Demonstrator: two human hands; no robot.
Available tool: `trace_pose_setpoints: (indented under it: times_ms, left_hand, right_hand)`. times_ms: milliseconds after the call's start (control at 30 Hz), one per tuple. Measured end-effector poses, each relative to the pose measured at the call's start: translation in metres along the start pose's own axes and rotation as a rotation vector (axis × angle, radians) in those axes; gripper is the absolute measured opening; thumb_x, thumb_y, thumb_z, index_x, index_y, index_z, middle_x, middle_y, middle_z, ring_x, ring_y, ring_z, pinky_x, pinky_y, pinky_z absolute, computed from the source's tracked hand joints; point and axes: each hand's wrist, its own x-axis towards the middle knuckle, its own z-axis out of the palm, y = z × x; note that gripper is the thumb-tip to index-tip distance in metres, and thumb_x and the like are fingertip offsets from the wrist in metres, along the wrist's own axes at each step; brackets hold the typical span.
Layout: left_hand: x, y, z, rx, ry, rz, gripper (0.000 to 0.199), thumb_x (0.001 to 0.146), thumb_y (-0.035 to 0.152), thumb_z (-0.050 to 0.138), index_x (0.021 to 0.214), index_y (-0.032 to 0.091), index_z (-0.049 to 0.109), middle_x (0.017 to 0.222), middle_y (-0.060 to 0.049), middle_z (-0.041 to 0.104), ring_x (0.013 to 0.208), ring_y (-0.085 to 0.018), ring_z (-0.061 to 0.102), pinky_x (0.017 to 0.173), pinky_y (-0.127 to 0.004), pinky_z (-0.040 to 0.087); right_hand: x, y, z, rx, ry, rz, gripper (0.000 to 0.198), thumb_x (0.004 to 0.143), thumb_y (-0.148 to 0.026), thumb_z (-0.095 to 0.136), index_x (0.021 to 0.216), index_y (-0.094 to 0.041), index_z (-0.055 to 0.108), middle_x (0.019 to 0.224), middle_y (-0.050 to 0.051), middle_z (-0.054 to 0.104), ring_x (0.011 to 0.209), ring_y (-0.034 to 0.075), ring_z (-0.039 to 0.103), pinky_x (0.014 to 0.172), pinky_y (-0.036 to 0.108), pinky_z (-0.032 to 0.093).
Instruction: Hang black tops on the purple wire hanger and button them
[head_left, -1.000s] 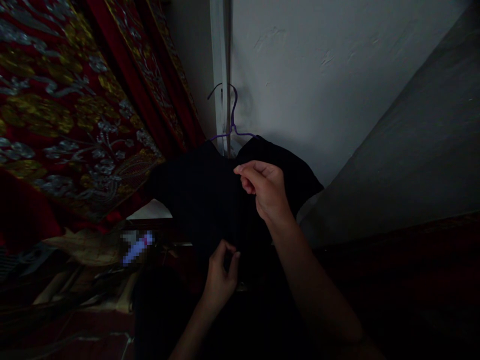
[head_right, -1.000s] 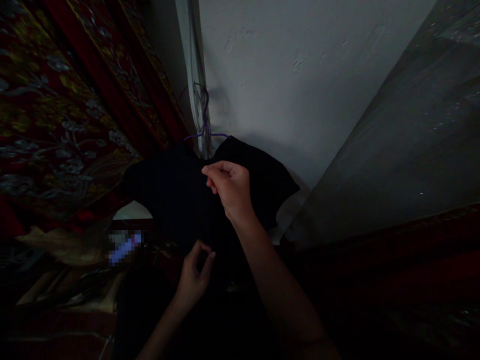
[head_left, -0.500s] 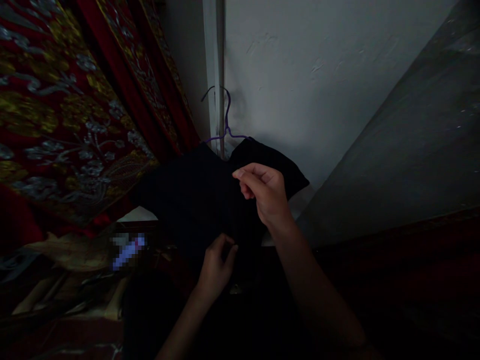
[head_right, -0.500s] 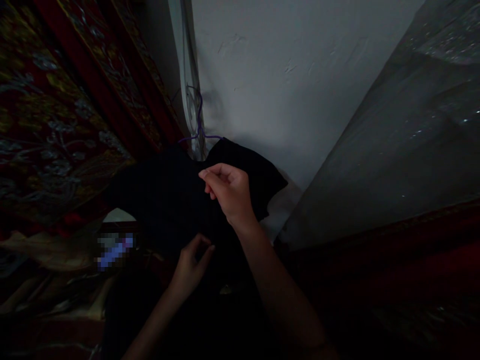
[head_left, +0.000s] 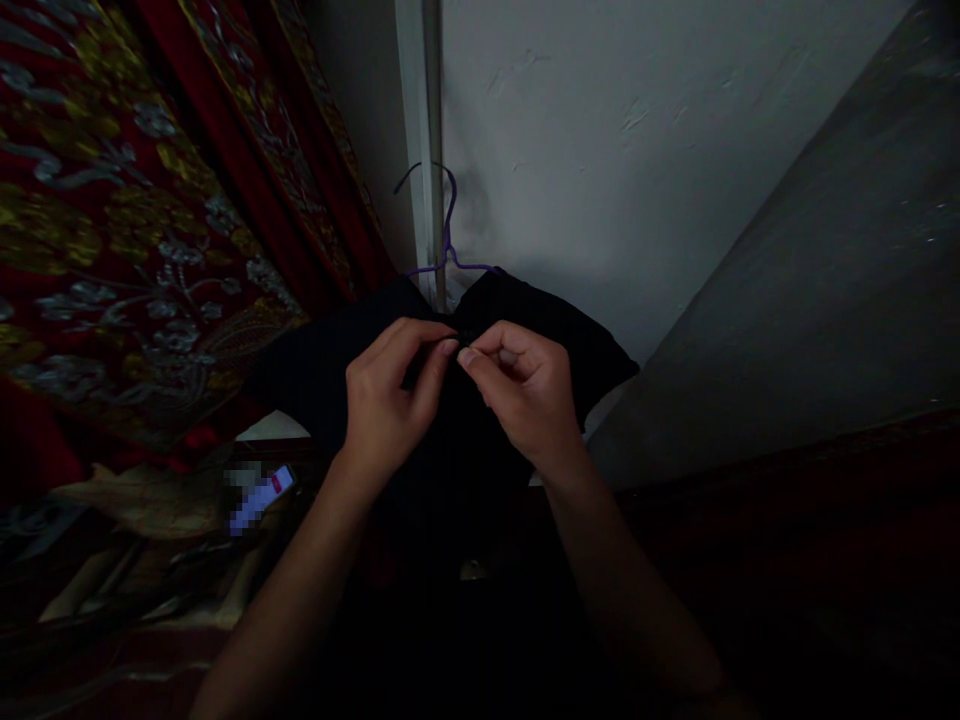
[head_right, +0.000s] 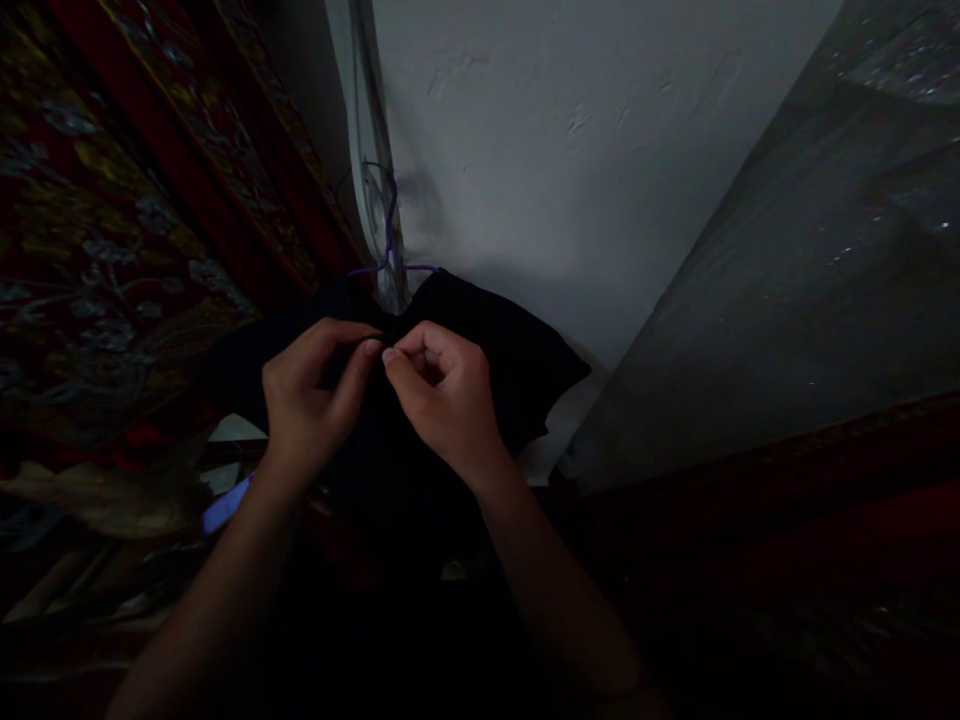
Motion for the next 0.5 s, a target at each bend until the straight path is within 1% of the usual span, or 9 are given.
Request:
trace_pose_setpoints:
  times_ms: [100,167,233,300,367,433,467,500]
  left_hand:
    - [-0.002,0.0,0.004,0.067,0.033,0.037,0.011,0.098,0.021,0.06,0.093,0.017,0.068,0.085,-0.001,0.071,0.08,-0.014,0.066,0.073,-0.024,0.048]
    - [-0.002,0.001,0.004,0.077,0.078,0.029,0.012,0.099,0.022,0.059,0.092,0.017,0.066,0.083,0.0,0.068,0.078,-0.013,0.064,0.073,-0.024,0.048]
    - [0.003,0.0,0.001,0.065,0.186,-0.011,0.013,0.099,0.025,0.059,0.092,0.017,0.066,0.082,0.001,0.066,0.078,-0.013,0.062,0.074,-0.024,0.047]
    - [0.008,-0.009,-0.008,0.033,0.34,-0.068,0.014,0.099,0.027,0.06,0.094,0.016,0.067,0.084,0.001,0.064,0.08,-0.012,0.061,0.077,-0.025,0.047]
    - [0.008,-0.029,-0.024,-0.035,0.492,-0.139,0.014,0.098,0.028,0.062,0.094,0.015,0.067,0.083,0.002,0.061,0.078,-0.011,0.058,0.077,-0.025,0.047]
    - [-0.003,-0.058,-0.042,-0.167,0.59,-0.242,0.014,0.097,0.027,0.064,0.089,0.015,0.064,0.075,0.004,0.056,0.07,-0.009,0.054,0.071,-0.022,0.047]
    - [-0.013,-0.074,-0.05,-0.264,0.589,-0.313,0.017,0.097,0.028,0.062,0.084,0.017,0.061,0.071,0.006,0.053,0.068,-0.008,0.053,0.071,-0.021,0.048]
    - [-0.026,-0.089,-0.057,-0.365,0.527,-0.389,0.022,0.1,0.029,0.057,0.08,0.019,0.057,0.068,0.006,0.052,0.067,-0.008,0.054,0.072,-0.021,0.049]
  right_hand:
    - [0.005,0.022,0.004,-0.001,0.004,0.012,0.018,0.083,-0.025,0.064,0.067,-0.021,0.057,0.058,-0.005,0.052,0.052,0.009,0.044,0.049,0.023,0.03]
    - [0.007,0.045,0.009,-0.038,0.014,0.067,0.015,0.08,-0.022,0.062,0.066,-0.02,0.058,0.061,-0.003,0.055,0.055,0.01,0.048,0.052,0.024,0.033]
    - [0.005,0.069,0.012,-0.105,0.014,0.172,0.014,0.076,-0.019,0.061,0.062,-0.019,0.058,0.06,-0.002,0.056,0.056,0.011,0.05,0.053,0.025,0.034]
    - [-0.004,0.088,0.014,-0.139,0.001,0.269,0.015,0.073,-0.019,0.062,0.059,-0.019,0.058,0.057,-0.003,0.055,0.055,0.011,0.049,0.053,0.025,0.034]
    - [-0.018,0.101,0.012,-0.112,-0.023,0.31,0.014,0.073,-0.022,0.063,0.06,-0.02,0.058,0.055,-0.004,0.053,0.054,0.011,0.047,0.053,0.024,0.033]
    - [-0.036,0.105,0.011,-0.069,-0.046,0.329,0.015,0.074,-0.026,0.064,0.061,-0.021,0.057,0.054,-0.005,0.051,0.053,0.011,0.045,0.052,0.024,0.032]
    - [-0.044,0.105,0.011,-0.051,-0.058,0.344,0.016,0.074,-0.028,0.064,0.061,-0.021,0.057,0.054,-0.005,0.051,0.052,0.011,0.044,0.051,0.024,0.031]
    - [-0.053,0.104,0.012,-0.035,-0.07,0.364,0.016,0.074,-0.029,0.065,0.062,-0.021,0.057,0.054,-0.005,0.05,0.052,0.011,0.044,0.051,0.023,0.03]
